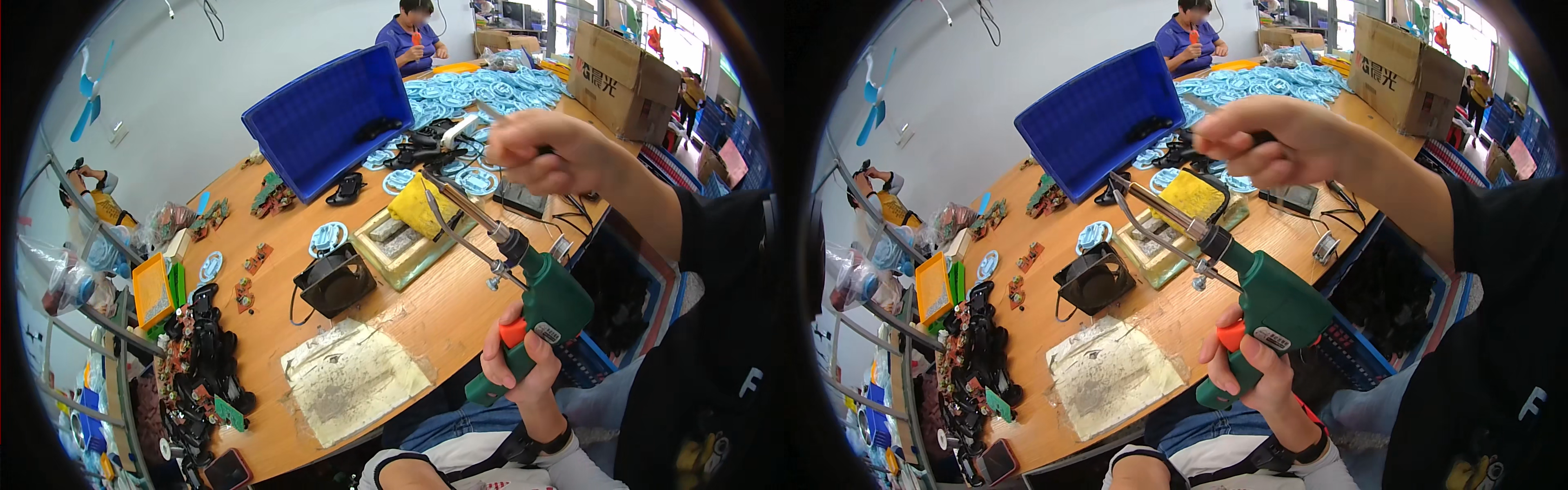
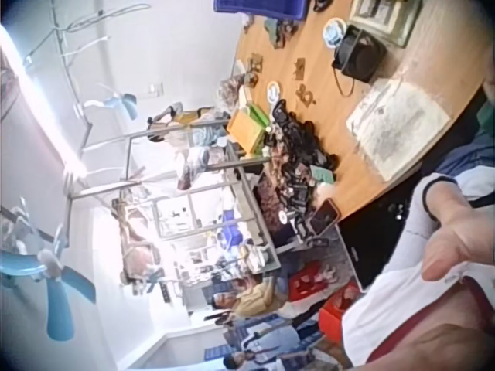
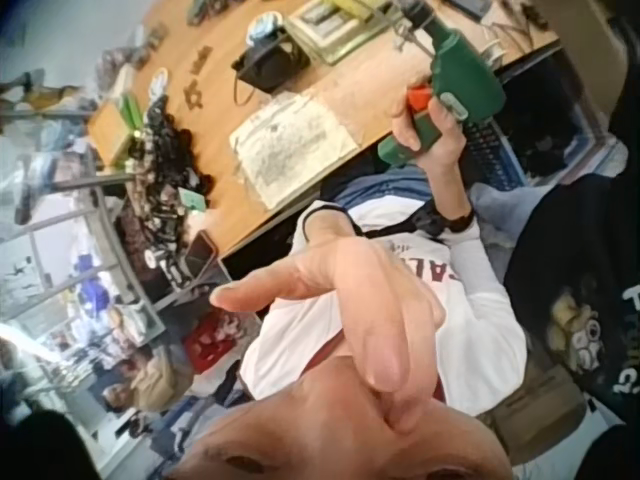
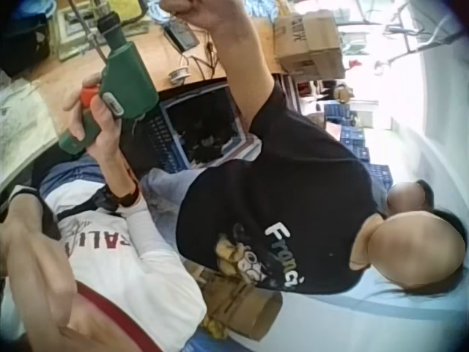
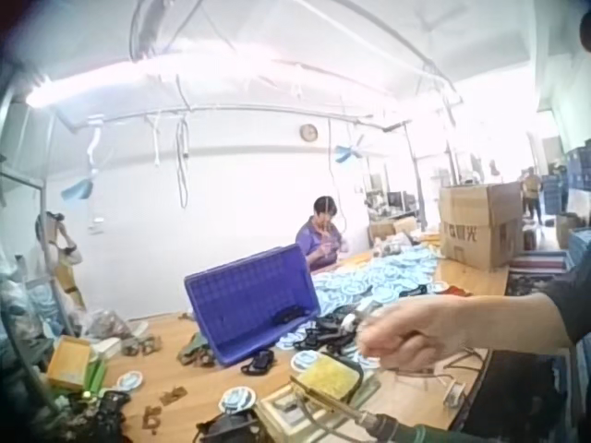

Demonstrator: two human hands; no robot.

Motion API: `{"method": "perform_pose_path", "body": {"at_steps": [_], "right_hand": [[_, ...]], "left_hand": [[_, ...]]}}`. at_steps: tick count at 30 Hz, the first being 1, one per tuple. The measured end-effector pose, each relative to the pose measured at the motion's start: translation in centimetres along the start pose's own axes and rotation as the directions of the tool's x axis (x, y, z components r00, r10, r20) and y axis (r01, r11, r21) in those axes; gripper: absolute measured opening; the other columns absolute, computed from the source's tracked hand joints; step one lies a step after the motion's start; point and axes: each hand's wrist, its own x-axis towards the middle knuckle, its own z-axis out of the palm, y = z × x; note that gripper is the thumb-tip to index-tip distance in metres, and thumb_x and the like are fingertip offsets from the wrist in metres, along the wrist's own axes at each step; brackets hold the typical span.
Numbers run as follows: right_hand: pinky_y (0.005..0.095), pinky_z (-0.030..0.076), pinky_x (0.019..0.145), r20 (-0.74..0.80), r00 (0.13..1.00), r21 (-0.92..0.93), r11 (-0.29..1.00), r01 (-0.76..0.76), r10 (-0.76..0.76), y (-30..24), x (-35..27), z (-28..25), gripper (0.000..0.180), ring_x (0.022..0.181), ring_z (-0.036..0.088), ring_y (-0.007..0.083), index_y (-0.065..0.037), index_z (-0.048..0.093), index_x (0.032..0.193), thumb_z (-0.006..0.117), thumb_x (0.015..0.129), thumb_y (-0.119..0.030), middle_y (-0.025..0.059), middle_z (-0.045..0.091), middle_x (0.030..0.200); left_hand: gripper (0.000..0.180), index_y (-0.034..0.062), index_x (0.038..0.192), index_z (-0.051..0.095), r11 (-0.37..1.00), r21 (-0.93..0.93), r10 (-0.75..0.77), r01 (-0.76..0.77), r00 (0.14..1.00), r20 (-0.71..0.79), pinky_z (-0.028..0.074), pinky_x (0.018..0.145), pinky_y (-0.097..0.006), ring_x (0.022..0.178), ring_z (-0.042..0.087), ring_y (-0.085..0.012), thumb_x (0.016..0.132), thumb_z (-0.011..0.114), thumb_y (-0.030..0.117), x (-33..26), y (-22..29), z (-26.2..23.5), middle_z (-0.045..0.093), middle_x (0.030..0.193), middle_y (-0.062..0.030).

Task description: Soldering wires and assembling components into plastic game controller shells at a factory workbench.

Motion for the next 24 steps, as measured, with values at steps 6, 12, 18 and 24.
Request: {"method": "perform_pose_path", "body": {"at_steps": [6, 12, 18, 24], "right_hand": [[0.0251, 0.037, 0.041, 0.031, 0.999, 0.010, 1.000, 0.025, -0.026, 0.1, 1.1, 0.1, 0.038, 0.042, 0.046, 0.0121, -0.003, 0.041, 0.112, 0.051, 0.087, -0.029, 0.0226, 0.057, 0.081], [0.0250, 0.037, 0.040, 0.057, 0.997, 0.006, 0.999, 0.054, -0.054, 0.1, 2.5, 0.0, 0.038, 0.041, 0.045, 0.0120, -0.003, 0.041, 0.112, 0.051, 0.087, -0.030, 0.0222, 0.057, 0.079], [0.0249, 0.037, 0.040, 0.026, 1.000, -0.006, 1.000, 0.016, -0.016, 0.3, 2.0, 0.0, 0.038, 0.040, 0.045, 0.0118, -0.003, 0.042, 0.111, 0.051, 0.086, -0.030, 0.0218, 0.057, 0.078], [0.0247, 0.037, 0.040, -0.040, 0.999, 0.002, 1.000, -0.026, 0.026, 0.4, 1.2, 0.0, 0.038, 0.039, 0.044, 0.0117, -0.003, 0.042, 0.111, 0.051, 0.086, -0.031, 0.0214, 0.057, 0.076]], "left_hand": [[0.062, -0.0113, 0.110, 0.047, 0.999, -0.027, 0.022, -0.021, 1.000, 0.003, 0.045, 0.066, -0.031, 0.074, 0.055, -0.0239, 0.087, 0.049, 0.047, 0.3, -0.1, 0.2, 0.056, 0.090, -0.0244], [0.063, -0.0118, 0.110, 0.047, 0.999, -0.045, 0.031, -0.031, 0.999, 0.009, 0.045, 0.066, -0.032, 0.074, 0.056, -0.0246, 0.086, 0.049, 0.047, 0.7, -0.3, 0.2, 0.056, 0.089, -0.0249], [0.064, -0.0122, 0.110, 0.047, 0.998, -0.054, 0.038, -0.038, 0.999, 0.007, 0.045, 0.066, -0.032, 0.074, 0.056, -0.0253, 0.086, 0.050, 0.048, 0.8, -0.3, 0.1, 0.056, 0.089, -0.0254], [0.065, -0.0127, 0.110, 0.046, 0.996, -0.069, 0.048, -0.048, 0.999, 0.003, 0.045, 0.066, -0.032, 0.075, 0.056, -0.0260, 0.085, 0.050, 0.048, 1.0, -0.5, 0.0, 0.056, 0.088, -0.0259]]}}
